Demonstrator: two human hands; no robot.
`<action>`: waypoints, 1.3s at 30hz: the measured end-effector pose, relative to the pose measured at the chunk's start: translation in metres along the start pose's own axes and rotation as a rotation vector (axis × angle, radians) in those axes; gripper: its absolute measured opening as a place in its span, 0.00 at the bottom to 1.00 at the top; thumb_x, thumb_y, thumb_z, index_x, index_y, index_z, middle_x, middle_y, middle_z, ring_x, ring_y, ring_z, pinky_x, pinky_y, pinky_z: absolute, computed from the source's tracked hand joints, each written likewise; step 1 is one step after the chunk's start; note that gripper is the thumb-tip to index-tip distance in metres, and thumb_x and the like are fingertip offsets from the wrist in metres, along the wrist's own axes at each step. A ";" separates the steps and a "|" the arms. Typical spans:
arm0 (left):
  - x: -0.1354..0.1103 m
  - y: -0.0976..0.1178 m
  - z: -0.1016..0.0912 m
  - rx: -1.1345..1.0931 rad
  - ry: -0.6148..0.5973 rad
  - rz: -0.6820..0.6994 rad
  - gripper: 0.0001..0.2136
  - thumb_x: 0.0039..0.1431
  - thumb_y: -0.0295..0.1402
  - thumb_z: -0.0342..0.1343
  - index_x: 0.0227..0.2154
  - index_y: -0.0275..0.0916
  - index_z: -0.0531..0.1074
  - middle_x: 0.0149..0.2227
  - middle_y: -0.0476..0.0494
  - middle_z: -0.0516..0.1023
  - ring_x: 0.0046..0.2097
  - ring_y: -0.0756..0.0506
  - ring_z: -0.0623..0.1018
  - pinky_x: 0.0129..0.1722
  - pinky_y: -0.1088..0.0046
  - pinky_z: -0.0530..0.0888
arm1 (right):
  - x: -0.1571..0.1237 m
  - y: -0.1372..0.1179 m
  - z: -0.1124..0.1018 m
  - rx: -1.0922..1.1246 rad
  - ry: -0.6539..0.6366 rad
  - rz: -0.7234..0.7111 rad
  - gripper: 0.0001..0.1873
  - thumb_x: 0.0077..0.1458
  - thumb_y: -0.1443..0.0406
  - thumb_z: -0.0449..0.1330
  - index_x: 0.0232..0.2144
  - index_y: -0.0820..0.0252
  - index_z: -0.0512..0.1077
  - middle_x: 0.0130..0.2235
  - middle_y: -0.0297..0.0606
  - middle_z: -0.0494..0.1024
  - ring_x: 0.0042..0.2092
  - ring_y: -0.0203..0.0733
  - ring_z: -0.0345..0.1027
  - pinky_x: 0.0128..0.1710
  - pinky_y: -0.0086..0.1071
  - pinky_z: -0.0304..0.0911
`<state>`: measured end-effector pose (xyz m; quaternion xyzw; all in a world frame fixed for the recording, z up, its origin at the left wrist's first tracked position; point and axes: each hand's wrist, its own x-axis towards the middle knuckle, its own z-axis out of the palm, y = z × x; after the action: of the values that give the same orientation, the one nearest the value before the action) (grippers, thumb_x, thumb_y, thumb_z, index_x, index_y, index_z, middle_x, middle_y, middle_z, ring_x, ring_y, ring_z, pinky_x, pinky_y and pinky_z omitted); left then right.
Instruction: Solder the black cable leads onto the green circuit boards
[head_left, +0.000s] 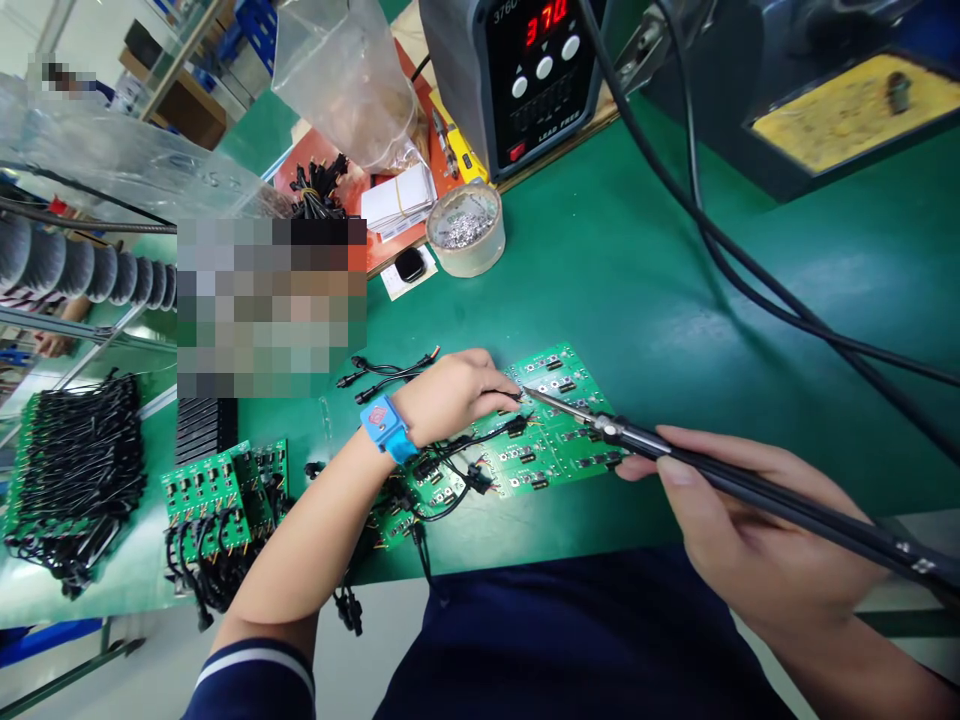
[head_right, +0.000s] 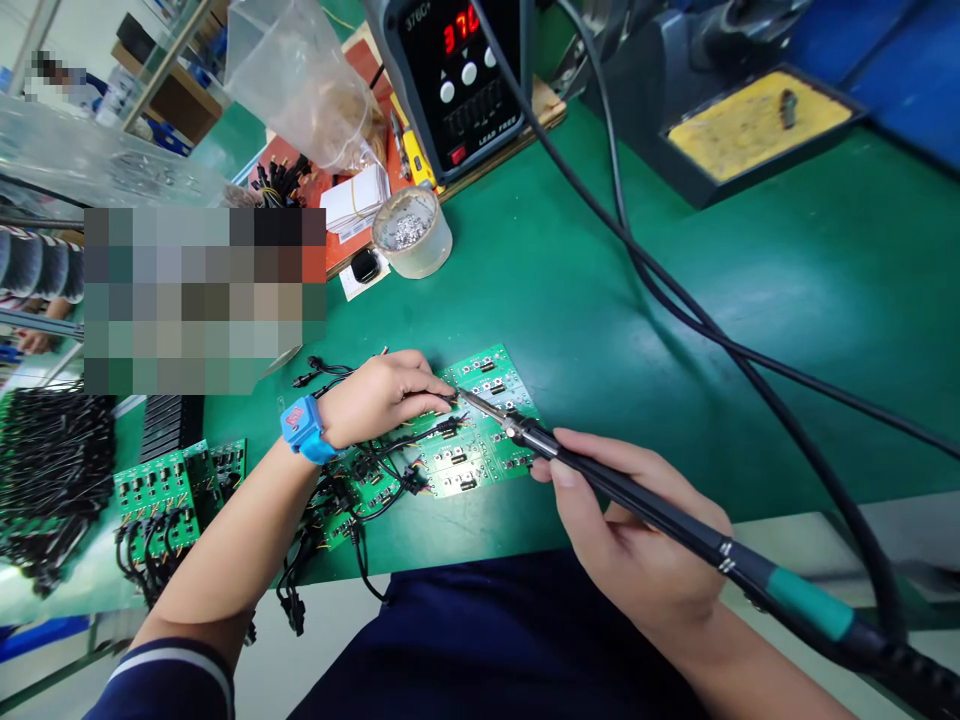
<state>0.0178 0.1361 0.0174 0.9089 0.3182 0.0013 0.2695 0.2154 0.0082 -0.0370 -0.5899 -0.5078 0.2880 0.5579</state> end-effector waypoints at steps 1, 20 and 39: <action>0.000 0.000 0.001 0.002 0.007 0.002 0.09 0.57 0.33 0.55 0.37 0.35 0.75 0.31 0.44 0.72 0.34 0.50 0.73 0.36 0.76 0.72 | 0.000 0.000 0.000 0.004 0.000 0.005 0.11 0.50 0.65 0.59 0.38 0.58 0.70 0.28 0.35 0.76 0.28 0.38 0.72 0.25 0.28 0.68; -0.004 -0.008 0.012 -0.032 0.166 0.015 0.09 0.54 0.35 0.57 0.34 0.34 0.75 0.30 0.45 0.71 0.33 0.51 0.72 0.35 0.77 0.72 | 0.001 -0.001 0.000 0.016 0.011 0.033 0.10 0.50 0.66 0.60 0.38 0.59 0.70 0.28 0.36 0.76 0.27 0.39 0.72 0.24 0.29 0.68; -0.061 -0.005 -0.022 0.189 0.486 -0.331 0.10 0.59 0.29 0.50 0.41 0.33 0.72 0.38 0.41 0.77 0.40 0.47 0.75 0.43 0.68 0.74 | -0.003 0.001 -0.004 0.065 0.115 0.247 0.11 0.48 0.58 0.61 0.33 0.56 0.71 0.26 0.41 0.75 0.24 0.46 0.70 0.17 0.35 0.63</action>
<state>-0.0377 0.1149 0.0435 0.8389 0.5157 0.1452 0.0961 0.2188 0.0039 -0.0380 -0.6450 -0.3892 0.3364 0.5651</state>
